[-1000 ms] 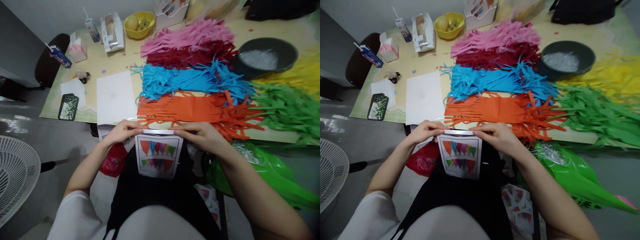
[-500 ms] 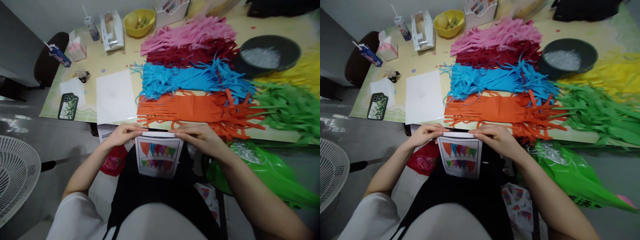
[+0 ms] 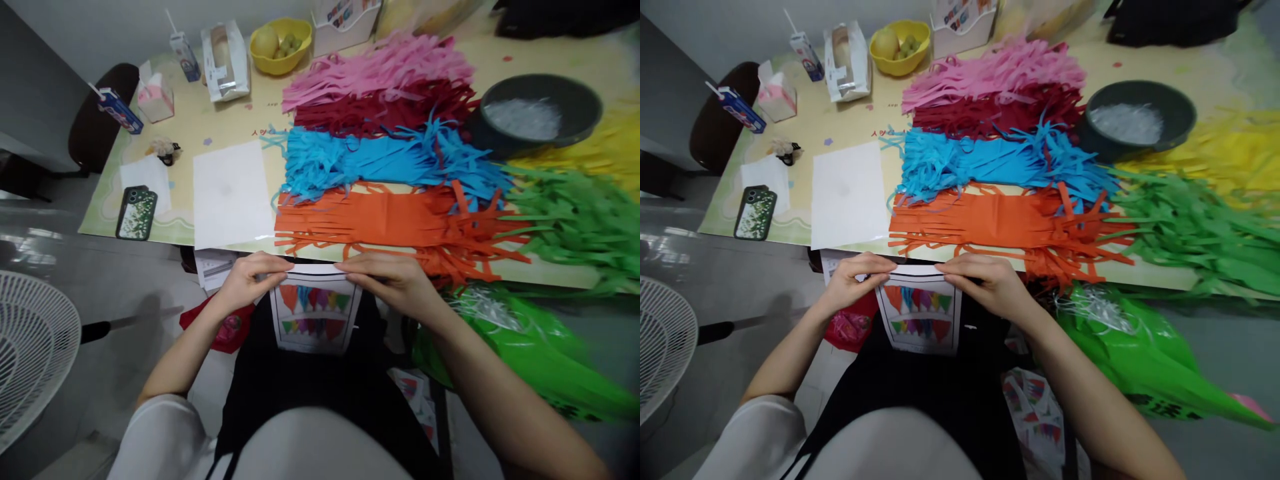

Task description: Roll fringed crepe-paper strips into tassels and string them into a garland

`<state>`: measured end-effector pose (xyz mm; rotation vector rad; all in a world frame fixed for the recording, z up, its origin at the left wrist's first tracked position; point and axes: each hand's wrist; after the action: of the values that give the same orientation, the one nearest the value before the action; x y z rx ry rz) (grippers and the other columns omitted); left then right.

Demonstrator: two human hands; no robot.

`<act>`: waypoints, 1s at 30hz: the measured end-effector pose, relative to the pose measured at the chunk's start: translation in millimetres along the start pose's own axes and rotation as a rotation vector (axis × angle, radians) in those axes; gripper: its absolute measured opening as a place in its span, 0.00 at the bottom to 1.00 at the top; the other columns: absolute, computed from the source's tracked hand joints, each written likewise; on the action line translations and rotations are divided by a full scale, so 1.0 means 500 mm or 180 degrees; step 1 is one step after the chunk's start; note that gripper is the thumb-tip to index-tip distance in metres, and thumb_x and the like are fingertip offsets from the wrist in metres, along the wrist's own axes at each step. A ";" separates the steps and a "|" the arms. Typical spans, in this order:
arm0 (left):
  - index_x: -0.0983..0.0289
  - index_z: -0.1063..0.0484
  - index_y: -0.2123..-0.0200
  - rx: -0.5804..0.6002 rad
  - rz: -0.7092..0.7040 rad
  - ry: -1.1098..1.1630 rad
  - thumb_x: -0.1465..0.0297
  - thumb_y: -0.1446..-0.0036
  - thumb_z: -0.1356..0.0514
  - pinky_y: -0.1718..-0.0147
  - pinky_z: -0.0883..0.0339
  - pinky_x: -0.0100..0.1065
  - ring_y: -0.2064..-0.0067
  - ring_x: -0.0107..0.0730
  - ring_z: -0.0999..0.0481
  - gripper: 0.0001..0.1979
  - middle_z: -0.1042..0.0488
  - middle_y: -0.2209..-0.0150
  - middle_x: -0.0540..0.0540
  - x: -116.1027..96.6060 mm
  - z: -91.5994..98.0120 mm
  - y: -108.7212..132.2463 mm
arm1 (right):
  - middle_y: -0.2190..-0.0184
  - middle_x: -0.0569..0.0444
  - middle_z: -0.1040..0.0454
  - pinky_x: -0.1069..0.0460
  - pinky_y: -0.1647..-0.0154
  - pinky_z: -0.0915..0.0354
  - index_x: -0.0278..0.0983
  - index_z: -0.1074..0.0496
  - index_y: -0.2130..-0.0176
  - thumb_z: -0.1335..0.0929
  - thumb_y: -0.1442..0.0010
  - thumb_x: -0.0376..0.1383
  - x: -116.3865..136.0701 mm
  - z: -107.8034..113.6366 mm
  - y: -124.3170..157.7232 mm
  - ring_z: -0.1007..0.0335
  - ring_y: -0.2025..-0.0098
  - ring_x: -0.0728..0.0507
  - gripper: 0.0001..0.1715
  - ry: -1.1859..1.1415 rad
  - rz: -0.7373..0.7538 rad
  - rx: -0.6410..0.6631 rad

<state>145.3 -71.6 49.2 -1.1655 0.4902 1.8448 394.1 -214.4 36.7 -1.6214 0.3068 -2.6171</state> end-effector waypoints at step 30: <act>0.59 0.21 0.60 -0.0102 0.0153 -0.1299 0.66 0.37 0.42 0.37 0.44 0.45 0.65 0.26 0.22 0.09 0.20 0.67 0.49 0.137 0.162 0.150 | 0.63 0.49 0.22 0.45 0.59 0.29 0.37 0.30 0.55 0.34 0.39 0.36 -0.001 -0.258 -0.307 0.23 0.60 0.40 0.11 0.0736 -0.0148 0.0656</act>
<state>28.2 -23.4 20.3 -0.7707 0.2574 2.0706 289.3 -45.8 10.5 -1.2820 0.0053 -2.7665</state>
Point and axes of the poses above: each hand's wrist, its own y-axis away from the middle knuckle, its own z-axis out of the back of the hand, x = y × z
